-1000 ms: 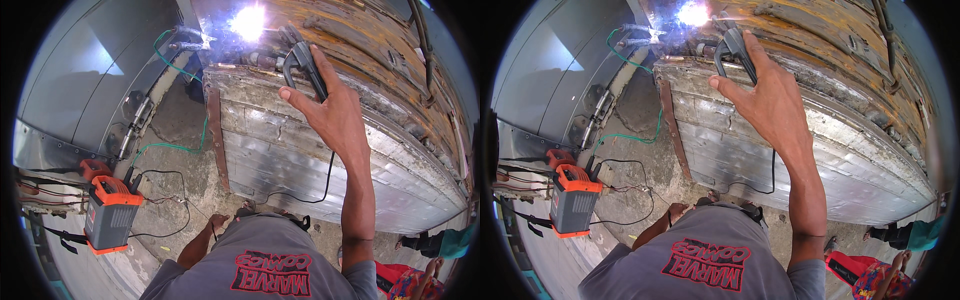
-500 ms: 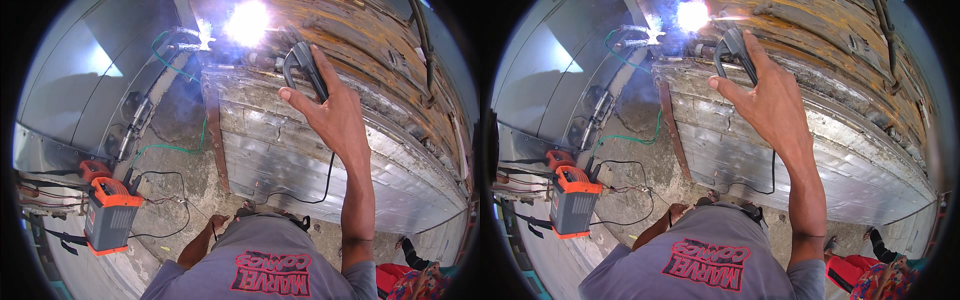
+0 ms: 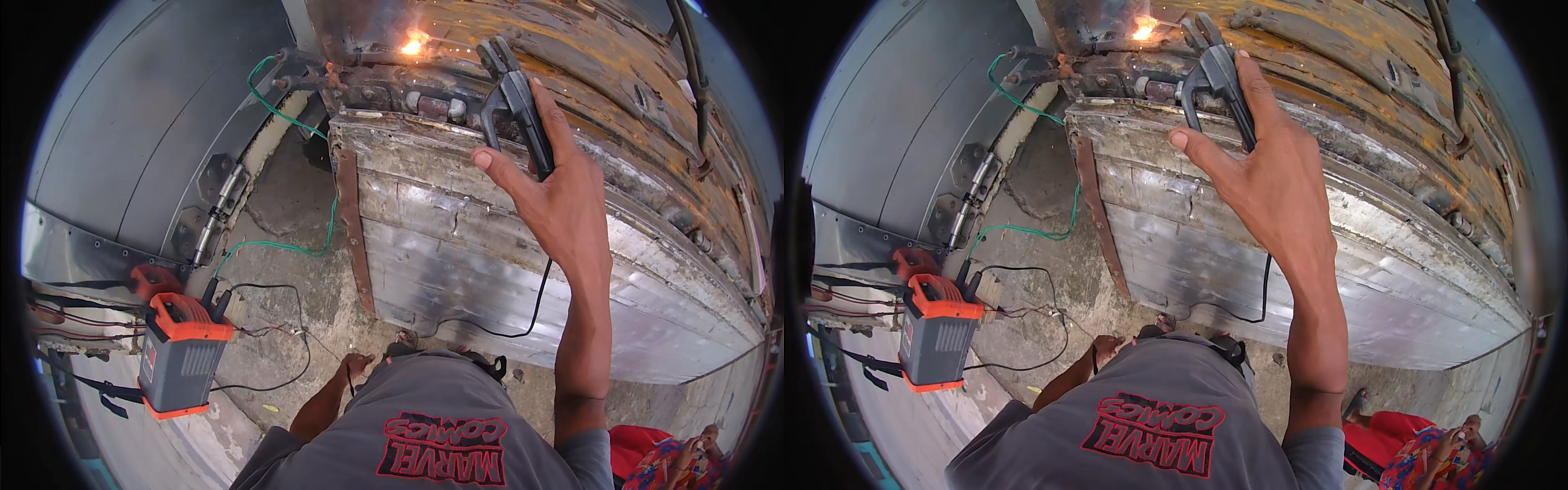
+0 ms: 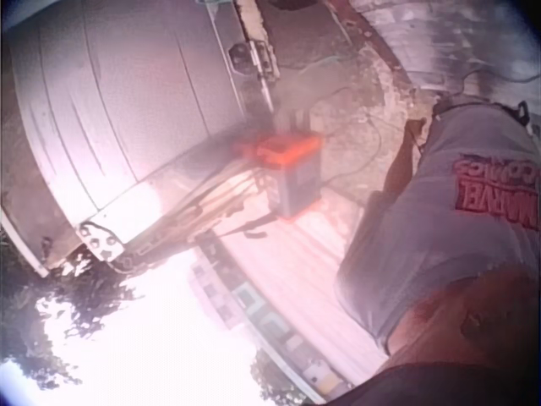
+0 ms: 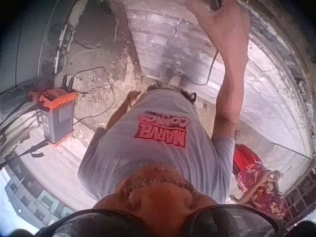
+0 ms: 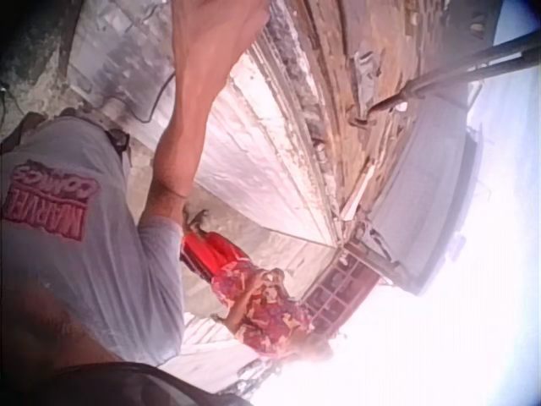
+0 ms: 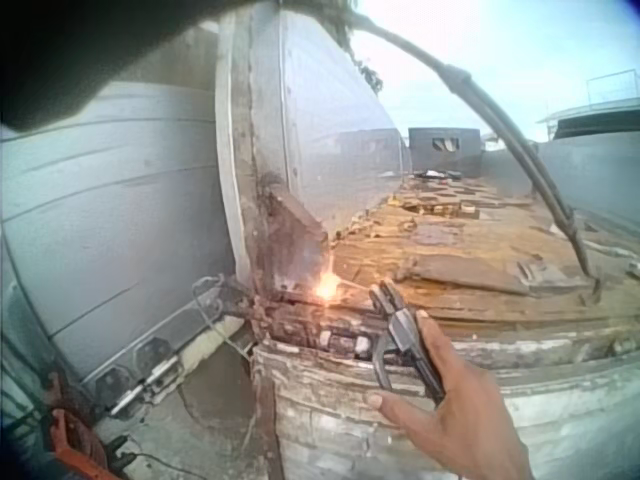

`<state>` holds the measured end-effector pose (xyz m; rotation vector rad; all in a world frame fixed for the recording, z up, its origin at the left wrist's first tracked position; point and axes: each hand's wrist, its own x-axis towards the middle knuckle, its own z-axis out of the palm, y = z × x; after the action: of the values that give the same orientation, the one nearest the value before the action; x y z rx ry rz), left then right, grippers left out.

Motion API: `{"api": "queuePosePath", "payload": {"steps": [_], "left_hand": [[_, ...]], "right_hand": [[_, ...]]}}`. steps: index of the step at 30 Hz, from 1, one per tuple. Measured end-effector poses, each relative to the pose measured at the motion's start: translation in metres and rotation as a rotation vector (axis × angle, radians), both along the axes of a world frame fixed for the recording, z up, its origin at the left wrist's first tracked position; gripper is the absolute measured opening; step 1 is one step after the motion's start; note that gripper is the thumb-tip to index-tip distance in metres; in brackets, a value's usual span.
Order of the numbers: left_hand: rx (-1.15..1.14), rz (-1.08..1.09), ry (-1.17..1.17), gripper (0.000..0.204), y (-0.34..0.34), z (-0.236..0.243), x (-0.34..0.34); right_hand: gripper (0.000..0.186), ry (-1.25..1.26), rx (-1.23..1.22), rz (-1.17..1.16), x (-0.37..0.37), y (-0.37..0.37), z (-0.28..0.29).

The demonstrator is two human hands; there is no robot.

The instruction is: The person uses a welding torch to join metal components on a vehicle frame. They hold the torch with their right hand and guide it along the seam, creating bright sparks and molten metal.

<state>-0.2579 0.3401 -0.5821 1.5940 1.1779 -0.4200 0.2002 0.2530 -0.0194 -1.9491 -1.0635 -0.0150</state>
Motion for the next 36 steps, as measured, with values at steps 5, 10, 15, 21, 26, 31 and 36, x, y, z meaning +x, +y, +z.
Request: {"api": "queuePosePath", "payload": {"steps": [5, 10, 15, 21, 26, 31, 36], "left_hand": [[0.106, -0.192, -0.042, 0.041, 0.002, -0.017, -0.011], [-0.07, 0.185, -0.006, 0.069, 0.0, -0.006, 0.009], [-0.075, 0.144, -0.001, 0.068, 0.001, -0.01, 0.004], [-0.093, 0.175, 0.012, 0.069, -0.003, -0.013, 0.005], [-0.033, 0.046, -0.013, 0.066, 0.0, -0.015, -0.005], [0.045, -0.015, -0.095, 0.064, 0.002, -0.023, -0.011], [-0.065, 0.07, 0.051, 0.064, 0.008, -0.029, -0.011]], "right_hand": [[0.103, -0.002, 0.019, -0.013, 0.006, 0.005, -0.011], [0.102, -0.14, 0.078, -0.001, 0.01, 0.012, -0.025], [0.102, -0.01, -0.035, 0.021, 0.005, 0.013, -0.01], [0.102, -0.116, -0.035, 0.003, 0.01, 0.022, -0.021], [0.102, -0.109, -0.024, 0.009, 0.007, 0.023, -0.02], [0.104, -0.097, 0.006, 0.016, 0.008, 0.025, -0.027], [0.106, -0.102, 0.016, 0.021, 0.006, 0.025, -0.025]]}}
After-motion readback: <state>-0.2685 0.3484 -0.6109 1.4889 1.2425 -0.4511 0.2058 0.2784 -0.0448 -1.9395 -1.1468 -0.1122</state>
